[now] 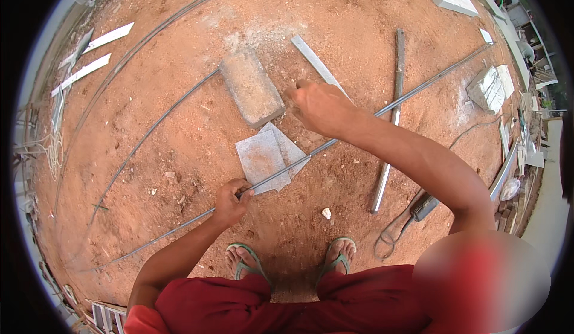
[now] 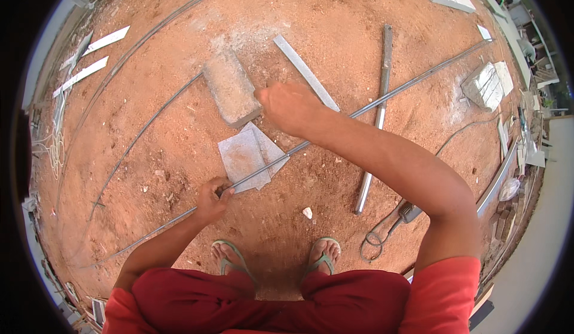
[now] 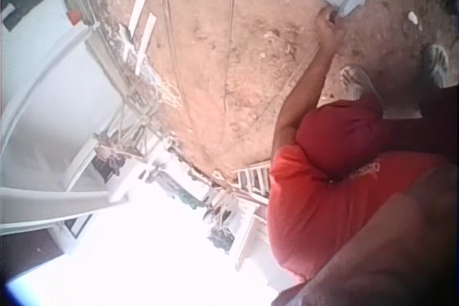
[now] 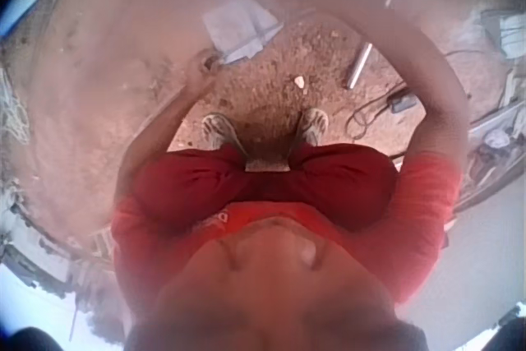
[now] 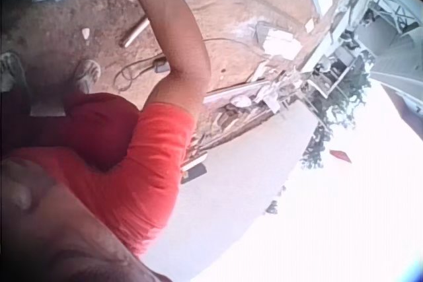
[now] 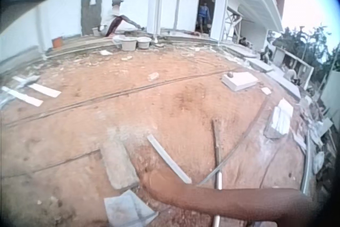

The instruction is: The person measures a long metal rod with a tape measure and marks it with a piece of chalk. They then use an angle grinder to cut the rod at the marked point, producing sparks. The person repeats this process for a second rod, measuring, marking, and cutting it to size.

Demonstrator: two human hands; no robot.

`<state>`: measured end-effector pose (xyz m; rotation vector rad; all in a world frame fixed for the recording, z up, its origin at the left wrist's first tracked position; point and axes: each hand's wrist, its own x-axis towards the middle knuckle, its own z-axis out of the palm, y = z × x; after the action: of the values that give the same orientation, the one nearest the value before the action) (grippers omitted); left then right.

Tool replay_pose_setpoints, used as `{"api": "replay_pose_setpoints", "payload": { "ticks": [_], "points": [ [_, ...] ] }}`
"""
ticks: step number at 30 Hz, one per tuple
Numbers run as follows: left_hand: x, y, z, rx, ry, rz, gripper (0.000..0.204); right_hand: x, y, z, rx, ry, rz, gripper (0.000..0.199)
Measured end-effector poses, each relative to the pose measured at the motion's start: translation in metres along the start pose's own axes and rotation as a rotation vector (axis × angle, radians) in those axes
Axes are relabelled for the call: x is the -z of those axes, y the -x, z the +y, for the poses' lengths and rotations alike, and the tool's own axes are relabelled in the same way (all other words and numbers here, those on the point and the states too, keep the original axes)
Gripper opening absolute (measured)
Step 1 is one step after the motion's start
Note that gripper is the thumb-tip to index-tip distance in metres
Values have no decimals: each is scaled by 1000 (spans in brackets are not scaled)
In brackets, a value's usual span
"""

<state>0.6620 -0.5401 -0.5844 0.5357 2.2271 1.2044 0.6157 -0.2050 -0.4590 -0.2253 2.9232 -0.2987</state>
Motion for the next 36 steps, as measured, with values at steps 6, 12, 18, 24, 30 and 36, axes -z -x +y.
{"api": "replay_pose_setpoints", "payload": {
  "ticks": [6,12,18,24,30,36],
  "points": [
    [7,5,-11,-63,40,48,6,9,-36,4,-102,-94,335,31],
    [29,-7,15,-79,-17,65,4,-33,39,72,-60,-117,-86,34],
    [50,-24,11,-152,-50,143,5,-62,77,79,-97,-107,360,34],
    [99,-85,31,-310,-106,277,7,-48,105,69,-238,-169,722,32],
    [114,-156,12,-266,-228,294,9,-79,143,48,-239,-196,618,25],
    [108,-144,12,-290,-285,289,9,-84,294,37,-868,-120,803,22]
  ]
}}
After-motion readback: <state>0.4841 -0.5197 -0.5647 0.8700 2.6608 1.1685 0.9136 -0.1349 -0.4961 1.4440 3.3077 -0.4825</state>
